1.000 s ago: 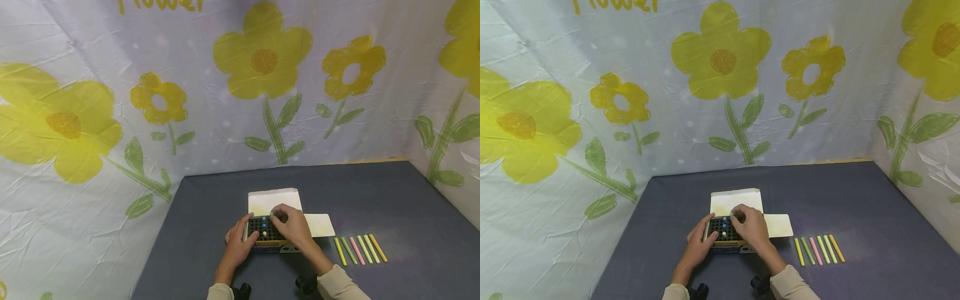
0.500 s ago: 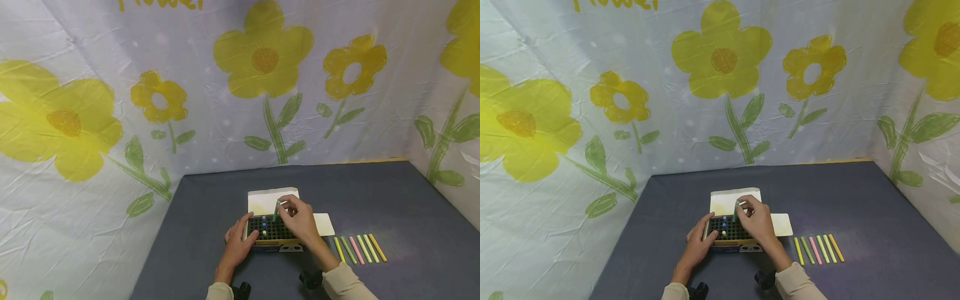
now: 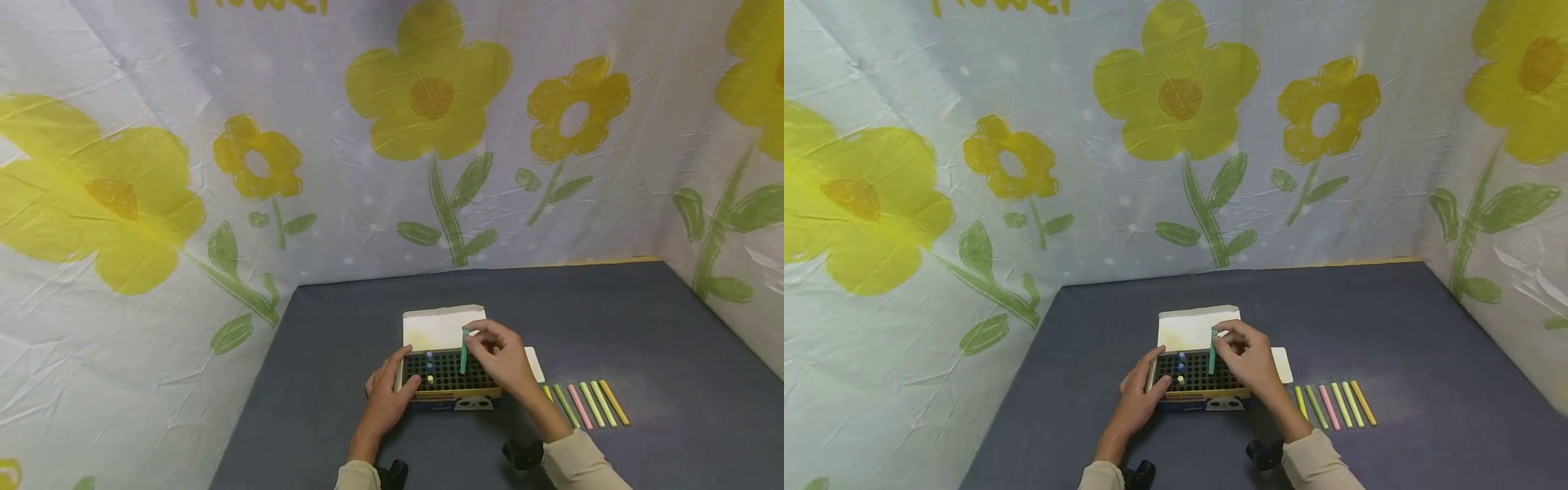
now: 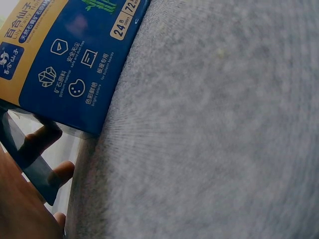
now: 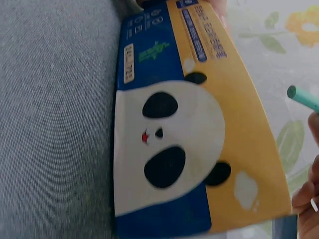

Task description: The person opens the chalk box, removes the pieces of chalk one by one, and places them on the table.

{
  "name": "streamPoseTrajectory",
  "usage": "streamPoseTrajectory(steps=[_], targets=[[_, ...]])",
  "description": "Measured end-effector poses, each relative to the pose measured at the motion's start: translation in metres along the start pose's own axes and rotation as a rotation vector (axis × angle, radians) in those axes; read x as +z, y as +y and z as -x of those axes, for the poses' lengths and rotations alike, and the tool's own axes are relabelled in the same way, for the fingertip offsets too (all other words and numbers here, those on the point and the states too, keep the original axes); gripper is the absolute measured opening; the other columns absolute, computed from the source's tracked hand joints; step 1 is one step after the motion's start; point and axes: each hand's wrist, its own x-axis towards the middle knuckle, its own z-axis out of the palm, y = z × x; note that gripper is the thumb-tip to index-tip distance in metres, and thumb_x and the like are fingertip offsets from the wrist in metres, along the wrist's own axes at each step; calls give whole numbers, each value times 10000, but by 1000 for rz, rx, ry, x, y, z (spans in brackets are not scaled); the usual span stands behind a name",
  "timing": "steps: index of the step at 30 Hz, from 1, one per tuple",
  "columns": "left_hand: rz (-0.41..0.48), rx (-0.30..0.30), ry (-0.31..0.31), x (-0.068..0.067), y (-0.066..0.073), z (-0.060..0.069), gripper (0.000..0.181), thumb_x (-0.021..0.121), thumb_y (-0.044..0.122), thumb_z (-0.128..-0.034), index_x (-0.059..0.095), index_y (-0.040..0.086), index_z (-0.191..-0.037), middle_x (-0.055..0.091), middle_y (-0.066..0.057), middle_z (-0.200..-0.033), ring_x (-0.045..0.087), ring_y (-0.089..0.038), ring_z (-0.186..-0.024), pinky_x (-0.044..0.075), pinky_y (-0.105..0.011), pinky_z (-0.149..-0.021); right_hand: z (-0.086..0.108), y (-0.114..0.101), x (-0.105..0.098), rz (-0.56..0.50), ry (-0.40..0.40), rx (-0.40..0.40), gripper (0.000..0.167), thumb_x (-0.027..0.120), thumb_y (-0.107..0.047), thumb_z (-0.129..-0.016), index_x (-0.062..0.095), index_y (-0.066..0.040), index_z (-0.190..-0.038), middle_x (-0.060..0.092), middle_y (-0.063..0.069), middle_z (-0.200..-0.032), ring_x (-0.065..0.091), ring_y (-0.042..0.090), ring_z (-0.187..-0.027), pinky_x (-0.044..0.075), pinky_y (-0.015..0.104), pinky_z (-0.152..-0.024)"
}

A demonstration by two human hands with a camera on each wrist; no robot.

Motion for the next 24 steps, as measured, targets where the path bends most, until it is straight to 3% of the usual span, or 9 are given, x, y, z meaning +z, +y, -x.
streamPoseTrajectory(steps=[4, 8, 17, 24], targets=[[-7, -11, 6, 2, 1, -1, 559, 626, 442, -981, 419, 467, -1500, 473, 22, -1567, 400, -339, -1449, 82, -647, -1151, 1, -2, -12, -24, -29, 11, 182, 652, 35, -951, 702, -3, -1122, 692, 182, -752, 444, 87, -536, 428, 289, -573], [0, -20, 3, 2, 3, -1, 561, 625, 441, -981, 416, 473, -1501, 469, 23, -1570, 393, -337, -1454, 78, -643, -1156, 4, 15, -24, -37, -41, 34, 192, 651, 3, -964, 698, -8, -1150, 712, 137, -767, 491, 109, -567, 425, 292, -581], [9, -25, 3, 2, 3, 0, 564, 626, 449, -979, 417, 471, -1503, 461, 17, -1578, 386, -346, -1465, 70, -645, -1159, 15, 25, -62, -21, 0, 48, 182, 631, 11, -976, 703, 4, -1143, 730, 62, -753, 605, 220, -632, 471, 274, -631], [20, -13, 7, 4, 3, 0, 563, 629, 427, -980, 433, 426, -1508, 478, -15, -1565, 398, -373, -1450, 83, -659, -1144, 31, 30, -93, 51, 25, 117, 193, 626, -36, -995, 709, -9, -1167, 744, -27, -779, 665, 96, -748, 505, 204, -740]])
